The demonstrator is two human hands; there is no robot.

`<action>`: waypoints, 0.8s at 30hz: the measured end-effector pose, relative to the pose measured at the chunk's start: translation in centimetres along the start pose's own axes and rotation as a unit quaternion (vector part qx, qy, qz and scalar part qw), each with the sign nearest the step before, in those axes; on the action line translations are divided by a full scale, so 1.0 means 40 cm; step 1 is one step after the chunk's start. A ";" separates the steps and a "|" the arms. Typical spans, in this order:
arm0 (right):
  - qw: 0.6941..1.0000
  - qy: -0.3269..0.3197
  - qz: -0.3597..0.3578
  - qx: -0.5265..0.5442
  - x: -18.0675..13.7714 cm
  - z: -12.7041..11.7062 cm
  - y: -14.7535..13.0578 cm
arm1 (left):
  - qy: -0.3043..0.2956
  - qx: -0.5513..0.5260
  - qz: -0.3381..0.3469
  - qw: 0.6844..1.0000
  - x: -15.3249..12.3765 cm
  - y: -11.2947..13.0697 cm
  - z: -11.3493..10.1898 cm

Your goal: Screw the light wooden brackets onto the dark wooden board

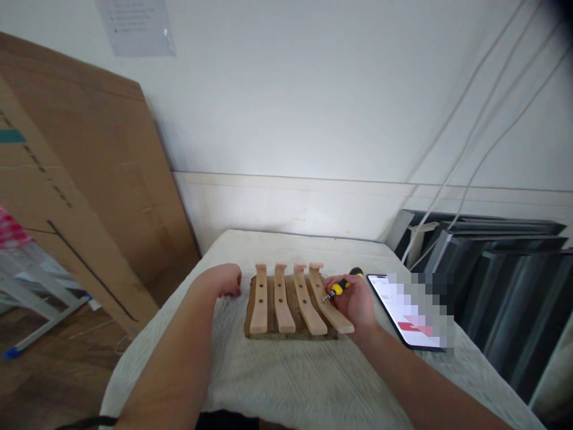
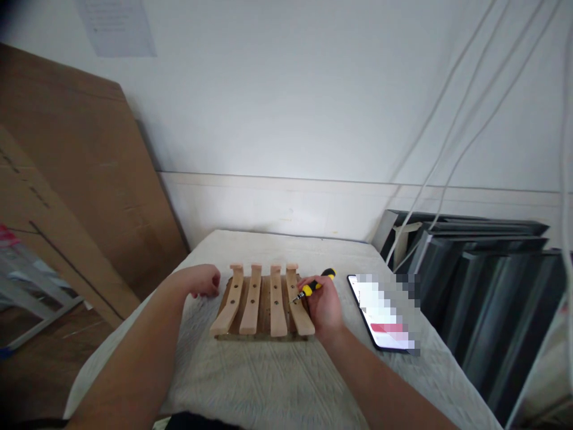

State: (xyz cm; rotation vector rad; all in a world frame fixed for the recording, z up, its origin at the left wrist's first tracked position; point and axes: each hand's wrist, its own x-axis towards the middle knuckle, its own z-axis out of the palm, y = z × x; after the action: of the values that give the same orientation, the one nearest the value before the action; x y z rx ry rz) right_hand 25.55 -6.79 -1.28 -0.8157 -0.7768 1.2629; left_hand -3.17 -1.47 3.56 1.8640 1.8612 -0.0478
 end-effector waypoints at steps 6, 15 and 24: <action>0.997 -0.034 0.041 0.048 0.002 0.012 -0.012 | 0.214 -0.141 0.200 0.946 -0.111 0.077 -0.061; 0.994 -0.008 0.059 0.088 0.052 -0.014 -0.028 | -0.146 -0.213 0.284 0.924 -0.133 0.293 0.009; 0.992 0.070 0.049 0.089 0.045 -0.004 -0.020 | -0.201 -0.181 0.353 0.896 -0.044 0.328 0.045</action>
State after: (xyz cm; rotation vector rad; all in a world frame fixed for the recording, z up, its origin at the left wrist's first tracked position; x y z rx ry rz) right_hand 26.34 -5.12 -0.57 -0.7951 -0.5084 1.3268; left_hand 9.68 -2.98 6.82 1.9567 0.7852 0.1435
